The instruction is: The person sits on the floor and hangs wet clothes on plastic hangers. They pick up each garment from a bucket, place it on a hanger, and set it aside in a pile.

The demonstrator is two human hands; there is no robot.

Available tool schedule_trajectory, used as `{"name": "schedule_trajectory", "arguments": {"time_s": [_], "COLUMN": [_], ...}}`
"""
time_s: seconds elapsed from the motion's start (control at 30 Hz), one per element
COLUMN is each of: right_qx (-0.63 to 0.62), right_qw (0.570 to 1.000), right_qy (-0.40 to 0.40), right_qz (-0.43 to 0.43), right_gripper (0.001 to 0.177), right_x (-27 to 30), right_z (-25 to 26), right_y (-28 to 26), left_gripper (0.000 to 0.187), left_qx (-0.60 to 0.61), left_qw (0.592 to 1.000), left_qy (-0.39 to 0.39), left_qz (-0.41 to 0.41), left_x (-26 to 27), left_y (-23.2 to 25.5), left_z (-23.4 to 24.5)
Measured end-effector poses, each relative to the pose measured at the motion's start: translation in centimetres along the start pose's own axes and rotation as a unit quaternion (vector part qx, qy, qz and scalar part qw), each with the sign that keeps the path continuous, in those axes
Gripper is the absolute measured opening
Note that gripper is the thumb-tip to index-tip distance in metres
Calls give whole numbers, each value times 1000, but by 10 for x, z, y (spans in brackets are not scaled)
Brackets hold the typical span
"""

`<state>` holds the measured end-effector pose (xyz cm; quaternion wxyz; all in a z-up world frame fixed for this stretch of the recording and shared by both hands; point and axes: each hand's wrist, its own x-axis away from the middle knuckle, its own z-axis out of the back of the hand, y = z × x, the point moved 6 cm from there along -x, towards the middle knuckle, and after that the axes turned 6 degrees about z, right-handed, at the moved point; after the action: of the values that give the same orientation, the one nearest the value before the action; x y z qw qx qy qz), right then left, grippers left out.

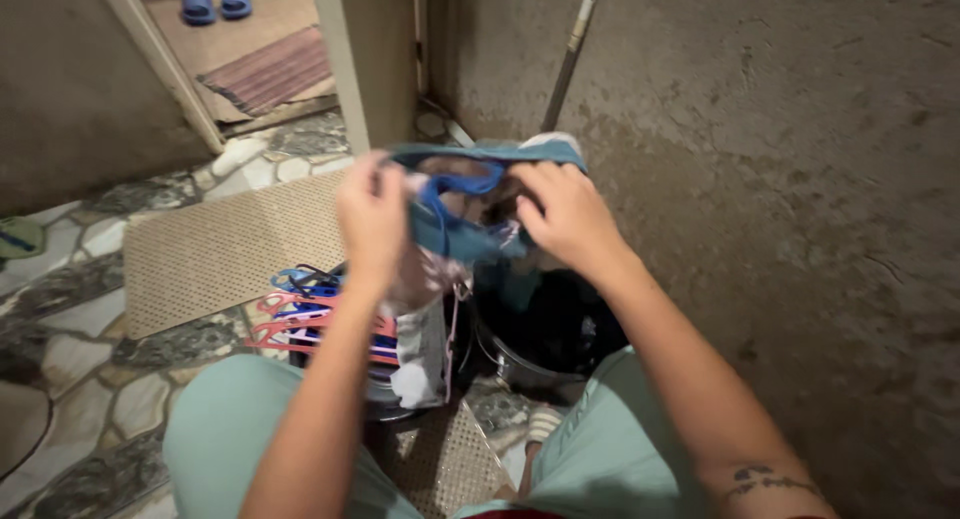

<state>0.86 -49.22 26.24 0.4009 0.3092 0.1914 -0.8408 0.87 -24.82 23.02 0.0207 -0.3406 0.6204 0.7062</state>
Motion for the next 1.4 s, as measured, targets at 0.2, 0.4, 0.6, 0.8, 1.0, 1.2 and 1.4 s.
{"name": "schedule_trajectory", "arguments": {"time_s": [0.2, 0.4, 0.6, 0.8, 1.0, 1.2, 1.4], "right_qx": [-6, -152, 72, -31, 31, -273, -544], "right_qw": [991, 981, 979, 981, 980, 952, 814], "right_qy": [-107, -111, -137, 59, 129, 43, -142], "right_qz": [85, -38, -135, -183, -146, -135, -149], "right_gripper": [37, 28, 35, 12, 16, 31, 46], "right_x": [-14, -21, -29, -54, -74, -101, -102], "right_z": [-5, -6, -40, -8, -8, -75, -145], "right_y": [-11, -9, -28, -38, -19, -16, -65], "left_gripper": [22, 24, 15, 14, 13, 66, 57], "left_qx": [-114, -225, -287, -364, -338, -252, -231], "left_qw": [988, 957, 935, 917, 933, 936, 971], "left_qy": [-89, -175, -83, 37, 65, -129, -49], "left_qz": [58, -47, -189, -160, -106, -209, 48], "left_x": [-47, -51, -29, -23, -16, 16, -2], "left_y": [4, 35, 54, 58, 45, 53, 21], "left_z": [55, 72, 73, 104, 133, 83, 73]}}
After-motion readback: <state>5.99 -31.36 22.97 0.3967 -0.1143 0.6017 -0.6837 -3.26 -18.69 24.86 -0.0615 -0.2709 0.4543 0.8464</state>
